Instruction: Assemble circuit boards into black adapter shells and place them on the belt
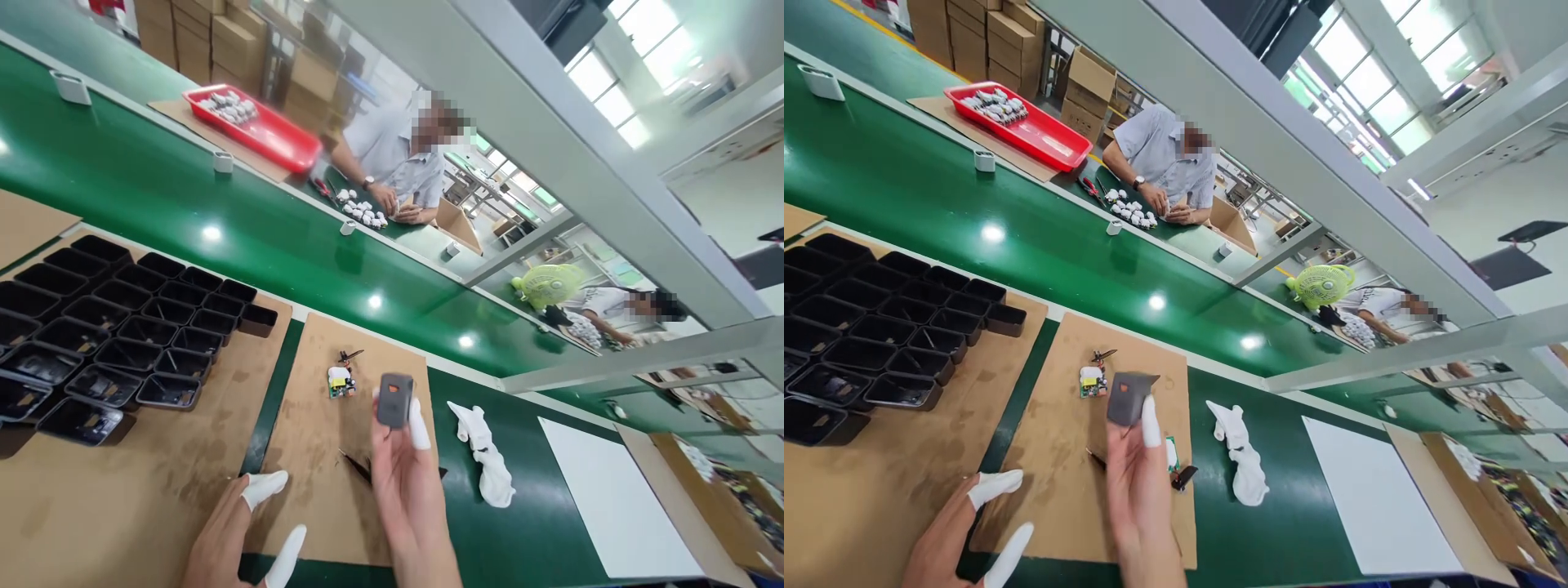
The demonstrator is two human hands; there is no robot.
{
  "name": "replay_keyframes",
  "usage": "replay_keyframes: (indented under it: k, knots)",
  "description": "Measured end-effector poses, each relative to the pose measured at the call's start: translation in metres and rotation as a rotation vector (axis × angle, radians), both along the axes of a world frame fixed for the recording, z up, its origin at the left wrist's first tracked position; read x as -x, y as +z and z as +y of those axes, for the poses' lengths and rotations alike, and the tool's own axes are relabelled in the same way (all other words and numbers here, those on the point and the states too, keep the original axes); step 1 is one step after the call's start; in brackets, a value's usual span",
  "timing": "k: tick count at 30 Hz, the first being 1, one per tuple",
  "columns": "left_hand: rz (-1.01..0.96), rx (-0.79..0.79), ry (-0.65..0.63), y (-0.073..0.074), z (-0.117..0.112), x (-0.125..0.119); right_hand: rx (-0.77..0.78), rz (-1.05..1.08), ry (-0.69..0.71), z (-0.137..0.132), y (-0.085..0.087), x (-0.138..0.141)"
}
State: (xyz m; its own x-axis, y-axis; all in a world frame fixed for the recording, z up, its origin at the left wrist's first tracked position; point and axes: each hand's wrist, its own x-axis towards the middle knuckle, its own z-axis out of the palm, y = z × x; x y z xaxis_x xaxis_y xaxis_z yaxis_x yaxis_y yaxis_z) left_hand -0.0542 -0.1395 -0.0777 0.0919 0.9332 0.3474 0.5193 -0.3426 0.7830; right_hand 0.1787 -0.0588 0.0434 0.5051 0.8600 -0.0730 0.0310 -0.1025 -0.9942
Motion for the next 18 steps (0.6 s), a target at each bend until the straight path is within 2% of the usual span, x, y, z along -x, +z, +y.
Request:
replay_keyframes:
  k: [7,10,12,14,16,18]
  knots:
    - [0.008,-0.013,0.08,0.009,0.003,-0.012,-0.015,-0.467,0.084,0.189,-0.011,-0.102]
    - [0.076,-0.011,0.108,0.013,0.002,-0.015,0.02,-0.675,0.157,0.233,-0.009,-0.122]
    - [0.113,-0.025,0.117,0.014,0.001,-0.017,0.045,-0.803,0.193,0.236,-0.002,-0.121]
    - [0.127,-0.053,0.132,0.014,0.0,-0.019,0.064,-0.927,0.2,0.219,0.007,-0.112]
    - [0.123,-0.083,0.159,0.013,-0.001,-0.023,0.088,-1.039,0.216,0.185,0.015,-0.095]
    - [0.118,-0.107,0.196,0.013,-0.002,-0.026,0.152,-1.126,0.336,0.143,0.016,-0.074]
